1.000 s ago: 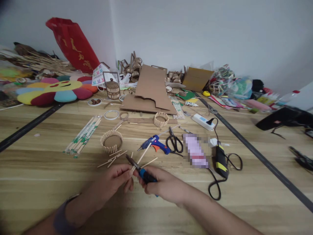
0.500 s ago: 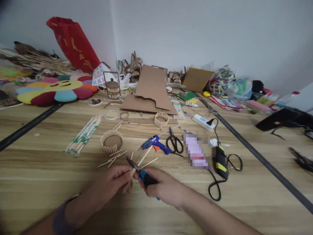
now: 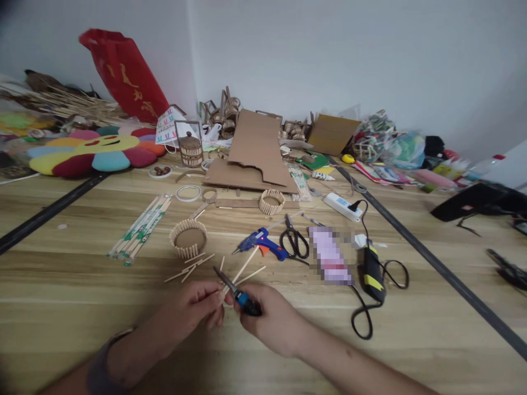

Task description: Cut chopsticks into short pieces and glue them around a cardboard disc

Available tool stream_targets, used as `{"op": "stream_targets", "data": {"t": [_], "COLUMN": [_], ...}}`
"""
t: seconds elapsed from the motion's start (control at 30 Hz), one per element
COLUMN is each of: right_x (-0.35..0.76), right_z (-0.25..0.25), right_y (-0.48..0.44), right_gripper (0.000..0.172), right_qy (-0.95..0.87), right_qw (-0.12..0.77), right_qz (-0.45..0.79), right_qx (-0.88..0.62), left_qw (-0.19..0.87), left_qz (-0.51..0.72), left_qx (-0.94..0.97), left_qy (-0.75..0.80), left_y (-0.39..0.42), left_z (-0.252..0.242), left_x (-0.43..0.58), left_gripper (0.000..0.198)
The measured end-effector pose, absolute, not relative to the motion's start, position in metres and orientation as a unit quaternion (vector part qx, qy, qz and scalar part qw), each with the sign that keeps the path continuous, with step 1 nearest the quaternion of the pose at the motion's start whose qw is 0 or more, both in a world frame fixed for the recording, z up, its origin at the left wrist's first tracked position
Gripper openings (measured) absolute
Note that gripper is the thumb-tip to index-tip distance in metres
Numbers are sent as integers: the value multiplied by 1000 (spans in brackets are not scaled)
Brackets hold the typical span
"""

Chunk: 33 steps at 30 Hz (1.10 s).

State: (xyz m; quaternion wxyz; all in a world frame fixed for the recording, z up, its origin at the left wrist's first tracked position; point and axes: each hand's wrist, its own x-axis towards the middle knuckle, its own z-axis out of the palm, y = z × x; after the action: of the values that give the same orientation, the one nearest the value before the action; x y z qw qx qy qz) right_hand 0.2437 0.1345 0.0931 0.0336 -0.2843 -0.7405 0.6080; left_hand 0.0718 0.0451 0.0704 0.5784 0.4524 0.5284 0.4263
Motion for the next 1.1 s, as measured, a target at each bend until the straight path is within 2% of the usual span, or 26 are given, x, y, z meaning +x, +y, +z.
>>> {"op": "stream_targets", "data": {"t": [0.2,0.37,0.47,0.53,0.63,0.7,0.87,1.1], "right_x": [242,249,253,250,239,229,219,221], "right_z": [96,106,105,101,91,84,67,56], "right_y": [134,139,145,149,157,161,158,142], "right_gripper": [14,17,15,18,12,14,13,9], "right_qy": [-764,-751,-791,-833,-879,-900,-922,-893], "right_qw": [37,18,50,127,255,283,191,140], "right_qz": [579,595,517,410,269,231,205,199], "right_qx": [-284,-286,-325,-350,-298,-237,-268,-379], "left_qw": [571,515,480,488,463,409,314,176], "left_qz": [455,539,561,516,419,376,279,119], "left_qx": [446,404,357,362,436,495,570,639], "left_qy": [518,530,572,604,649,668,706,739], "left_y": [44,48,50,51,50,50,49,47], "left_z": [69,74,71,67,63,64,68,71], "left_x": [74,66,60,59,60,62,65,73], "left_gripper": [39,42,42,45,43,39,31,29]}}
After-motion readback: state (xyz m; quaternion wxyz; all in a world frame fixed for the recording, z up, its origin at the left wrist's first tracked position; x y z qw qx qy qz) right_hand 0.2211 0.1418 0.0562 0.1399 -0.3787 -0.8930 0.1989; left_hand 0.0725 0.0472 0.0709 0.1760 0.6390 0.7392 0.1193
